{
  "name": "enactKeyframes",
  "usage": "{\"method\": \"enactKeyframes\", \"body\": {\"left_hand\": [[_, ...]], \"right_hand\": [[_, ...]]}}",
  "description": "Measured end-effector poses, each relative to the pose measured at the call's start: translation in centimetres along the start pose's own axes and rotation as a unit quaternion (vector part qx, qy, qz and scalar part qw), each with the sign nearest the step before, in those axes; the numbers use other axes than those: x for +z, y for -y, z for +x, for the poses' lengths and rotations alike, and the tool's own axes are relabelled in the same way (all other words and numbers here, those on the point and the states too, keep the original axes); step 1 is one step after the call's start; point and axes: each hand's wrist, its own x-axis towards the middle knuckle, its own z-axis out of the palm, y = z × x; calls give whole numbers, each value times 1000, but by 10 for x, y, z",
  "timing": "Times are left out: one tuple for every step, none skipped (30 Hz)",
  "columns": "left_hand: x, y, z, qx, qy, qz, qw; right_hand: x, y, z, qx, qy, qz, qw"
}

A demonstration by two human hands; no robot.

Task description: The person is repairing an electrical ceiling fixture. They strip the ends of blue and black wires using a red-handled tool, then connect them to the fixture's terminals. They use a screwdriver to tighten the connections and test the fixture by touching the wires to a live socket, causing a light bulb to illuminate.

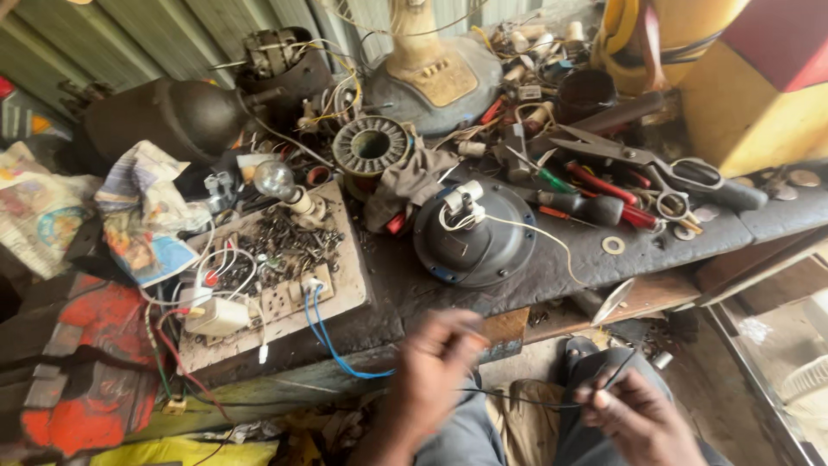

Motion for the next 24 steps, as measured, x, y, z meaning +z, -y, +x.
{"method": "enactKeyframes", "body": {"left_hand": [[17,-1,-9,-11,37,-35,999],[33,-2,-15,8,53,-27,998],[47,-3,-19,26,70,-18,997],[57,-3,-22,54,63,-9,997],[65,-4,-25,82,57,1,995],[71,-5,-27,111,51,9,992],[74,-5,-28,127,39,25,991],[76,-6,-28,144,27,40,988],[77,-6,-28,160,15,55,985],[76,-6,-30,144,20,49,988],[75,-6,-33,129,26,43,990],[73,-5,-35,113,32,37,992],[69,-1,-38,104,51,60,991],[64,4,-42,95,72,83,989],[63,11,-46,86,94,105,986],[62,20,-48,77,149,121,978],[60,31,-51,68,204,136,967],[59,44,-55,59,259,149,952],[59,56,-61,53,303,159,938],[60,68,-67,49,348,167,921],[62,80,-73,44,392,175,902],[68,90,-79,73,407,133,901],[77,99,-84,100,420,90,897],[88,109,-90,127,431,46,892]], "right_hand": [[13,-6,0,8,6,2,1000],[33,-15,1,18,14,3,1000],[56,-22,1,27,21,4,999],[79,-27,-1,72,-28,13,997],[100,-31,-5,116,-78,22,990],[113,-31,-7,157,-127,28,979],[117,-29,-8,158,-100,20,982],[115,-27,-11,156,-71,14,985],[107,-27,-13,148,-46,6,988],[94,-29,-14,130,-19,-6,991],[79,-33,-15,110,4,-16,994],[62,-37,-16,85,26,-25,996],[41,-36,-20,57,34,-45,997],[20,-33,-25,31,56,-53,997],[-5,-22,-41,41,-34,-152,987],[-29,-9,-51,48,-124,-248,960],[-56,10,-47,43,-157,-334,928],[-77,20,-61,42,-225,-384,895],[-94,29,-70,40,-275,-414,867],[-109,36,-82,46,-326,-441,835],[-120,40,-90,56,-357,-455,814],[-112,43,-94,67,-384,-469,793],[-101,43,-98,77,-408,-477,775],[-92,44,-102,83,-419,-484,764]]}}
